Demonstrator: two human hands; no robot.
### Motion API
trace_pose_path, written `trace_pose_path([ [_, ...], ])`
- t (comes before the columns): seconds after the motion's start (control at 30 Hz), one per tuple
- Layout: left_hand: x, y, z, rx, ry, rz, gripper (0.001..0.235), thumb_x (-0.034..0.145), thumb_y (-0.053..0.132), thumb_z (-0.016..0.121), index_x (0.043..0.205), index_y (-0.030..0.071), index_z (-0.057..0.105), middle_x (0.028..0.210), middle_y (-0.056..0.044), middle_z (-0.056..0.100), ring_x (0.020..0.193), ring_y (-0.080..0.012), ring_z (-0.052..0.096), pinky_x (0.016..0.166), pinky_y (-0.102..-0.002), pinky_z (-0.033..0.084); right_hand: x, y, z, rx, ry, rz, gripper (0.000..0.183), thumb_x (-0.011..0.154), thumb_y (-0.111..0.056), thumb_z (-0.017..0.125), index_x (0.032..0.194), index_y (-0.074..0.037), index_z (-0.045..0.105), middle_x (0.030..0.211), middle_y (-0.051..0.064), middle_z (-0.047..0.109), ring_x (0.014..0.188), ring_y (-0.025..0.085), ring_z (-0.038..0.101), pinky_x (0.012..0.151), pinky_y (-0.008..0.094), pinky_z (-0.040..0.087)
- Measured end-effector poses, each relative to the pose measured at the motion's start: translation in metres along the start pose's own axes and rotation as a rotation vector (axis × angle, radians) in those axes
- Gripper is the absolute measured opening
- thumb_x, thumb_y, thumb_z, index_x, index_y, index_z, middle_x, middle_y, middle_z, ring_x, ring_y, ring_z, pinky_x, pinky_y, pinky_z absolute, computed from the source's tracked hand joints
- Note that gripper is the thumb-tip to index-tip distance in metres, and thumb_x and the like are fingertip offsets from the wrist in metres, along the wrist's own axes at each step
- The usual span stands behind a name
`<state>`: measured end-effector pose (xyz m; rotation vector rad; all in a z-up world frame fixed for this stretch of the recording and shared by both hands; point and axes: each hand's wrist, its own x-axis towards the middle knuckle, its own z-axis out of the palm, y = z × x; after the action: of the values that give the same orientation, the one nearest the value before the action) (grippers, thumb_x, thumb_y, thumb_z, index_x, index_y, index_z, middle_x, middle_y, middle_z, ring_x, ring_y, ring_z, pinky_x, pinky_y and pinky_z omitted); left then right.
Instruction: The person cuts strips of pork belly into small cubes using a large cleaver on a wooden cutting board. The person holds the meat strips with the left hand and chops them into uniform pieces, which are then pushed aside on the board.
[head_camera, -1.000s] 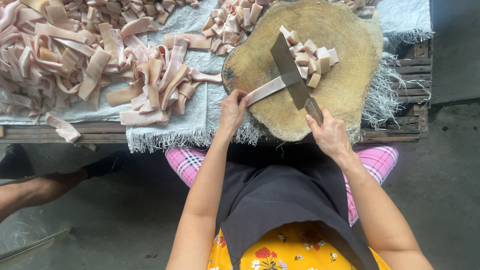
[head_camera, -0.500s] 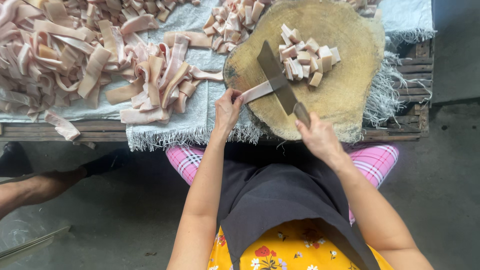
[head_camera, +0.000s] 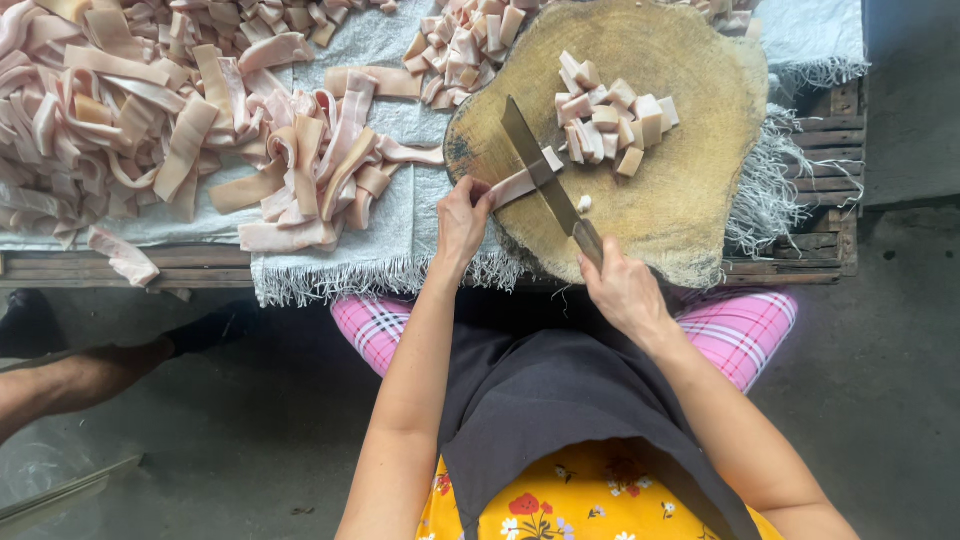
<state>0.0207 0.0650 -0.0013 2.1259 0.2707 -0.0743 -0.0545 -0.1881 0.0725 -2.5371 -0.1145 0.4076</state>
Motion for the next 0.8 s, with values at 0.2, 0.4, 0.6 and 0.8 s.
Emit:
trace_pose_path([
  [0.2,0.000,0.005,0.008,-0.038,-0.011,0.022,0.016,0.091,0.011,0.068,0.102,-0.001,0.070,0.092,-0.018,0.077,0.085,-0.0257,0.076,0.079,-0.037,0.059,-0.008,-0.016,-0.039,0.168,0.197,-0.073,0.035,0.104,-0.032,0.061,0.113,0.001,0.059,0.069,0.023,0.069,0.063,0.036,0.072,0.055,0.047,0.056],
  [0.4,0.004,0.005,0.016,-0.017,-0.017,0.007,0.015,0.092,0.010,0.067,0.100,-0.002,0.070,0.096,-0.020,0.075,0.085,-0.0269,0.074,0.078,-0.037,0.058,-0.012,-0.020,-0.017,0.328,0.097,0.004,0.037,0.105,-0.034,0.053,0.120,0.000,0.051,0.061,0.017,0.063,0.044,0.034,0.063,0.045,0.041,0.051],
  [0.6,0.004,-0.004,0.017,-0.045,0.028,0.079,0.016,0.091,0.007,0.065,0.101,-0.003,0.071,0.095,-0.022,0.075,0.085,-0.0298,0.074,0.078,-0.041,0.059,-0.005,0.004,-0.007,0.162,-0.096,0.129,0.038,0.103,-0.033,0.057,0.115,0.003,0.054,0.067,0.018,0.068,0.056,0.033,0.071,0.049,0.043,0.058],
  [0.8,0.004,-0.008,0.028,0.046,0.110,0.179,0.014,0.090,0.007,0.069,0.099,-0.002,0.073,0.094,-0.021,0.070,0.080,-0.0289,0.071,0.074,-0.039,0.058,-0.020,-0.019,-0.040,0.266,0.240,-0.094,0.038,0.103,-0.033,0.058,0.119,0.002,0.057,0.068,0.019,0.069,0.057,0.033,0.072,0.051,0.044,0.056],
])
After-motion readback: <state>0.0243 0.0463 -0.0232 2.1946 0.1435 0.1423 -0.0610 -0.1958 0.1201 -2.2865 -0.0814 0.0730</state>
